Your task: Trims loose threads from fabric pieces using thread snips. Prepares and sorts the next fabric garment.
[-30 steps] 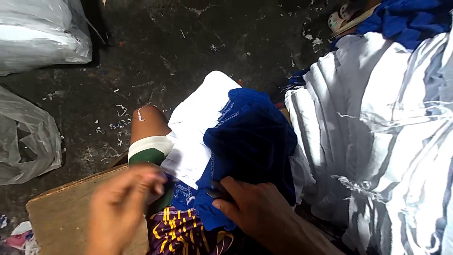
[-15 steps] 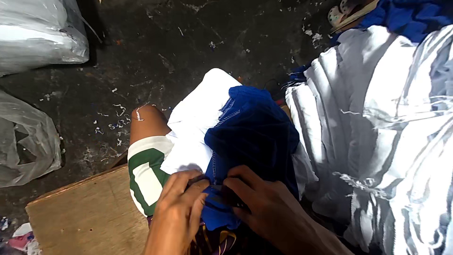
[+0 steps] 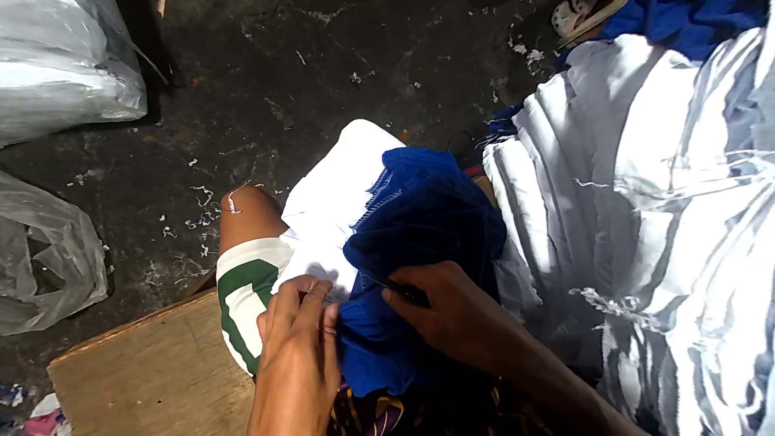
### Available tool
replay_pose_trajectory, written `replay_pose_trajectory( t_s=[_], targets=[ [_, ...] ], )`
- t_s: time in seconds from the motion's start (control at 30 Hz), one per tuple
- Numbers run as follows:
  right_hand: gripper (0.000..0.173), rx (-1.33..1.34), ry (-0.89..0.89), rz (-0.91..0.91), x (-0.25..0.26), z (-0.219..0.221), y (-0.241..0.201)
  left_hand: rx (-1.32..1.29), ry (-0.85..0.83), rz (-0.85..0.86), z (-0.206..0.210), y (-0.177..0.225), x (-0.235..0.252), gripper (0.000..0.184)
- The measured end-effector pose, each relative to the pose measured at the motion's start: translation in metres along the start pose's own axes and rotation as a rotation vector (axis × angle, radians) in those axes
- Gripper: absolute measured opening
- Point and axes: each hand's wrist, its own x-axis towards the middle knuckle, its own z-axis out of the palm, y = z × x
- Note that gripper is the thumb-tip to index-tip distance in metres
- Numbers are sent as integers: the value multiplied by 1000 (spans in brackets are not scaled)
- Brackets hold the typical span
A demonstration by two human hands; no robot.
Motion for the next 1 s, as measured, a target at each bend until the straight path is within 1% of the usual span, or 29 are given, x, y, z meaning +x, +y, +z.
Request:
replay_pose_trajectory(
  t_s=[0.07,0.1,0.17,0.2,0.3,0.47,0.57,0.67,0.77,0.8,0.87,0.93,1.0],
  targets=[
    [19,5,2,-7,1,0,2,-73,34,29,3,8,-2,37],
    [19,6,6,-18,2,0,3,-113,38,59,8,8,-1,34],
    [21,17,-8,-11,4,-1,3,-112,46,114,24,3,0,23],
    [22,28,-17,0,4,-1,3,-110,51,112,29,-1,0,22],
    [22,48,-9,17,5,-1,2,-145,36,85,27,-6,4,21],
    [21,42,-1,17,6,-1,2,-304,-45,15,19,-20,3,25],
    [20,58,4,34,5,0,0,-365,-83,-42,14,-22,1,24],
    [20,59,18,17,5,1,1,-337,-90,-60,14,-15,0,27],
    [20,61,25,9,4,1,2,-117,-27,11,24,5,-3,32],
    [20,57,21,14,4,1,1,-33,8,42,29,12,-4,32],
    [20,47,18,21,4,1,1,63,77,91,39,18,-5,23],
    [20,48,21,26,4,0,2,3,104,112,38,15,-4,20],
    [20,50,38,14,3,0,4,-151,86,86,32,5,-4,25]
  ],
)
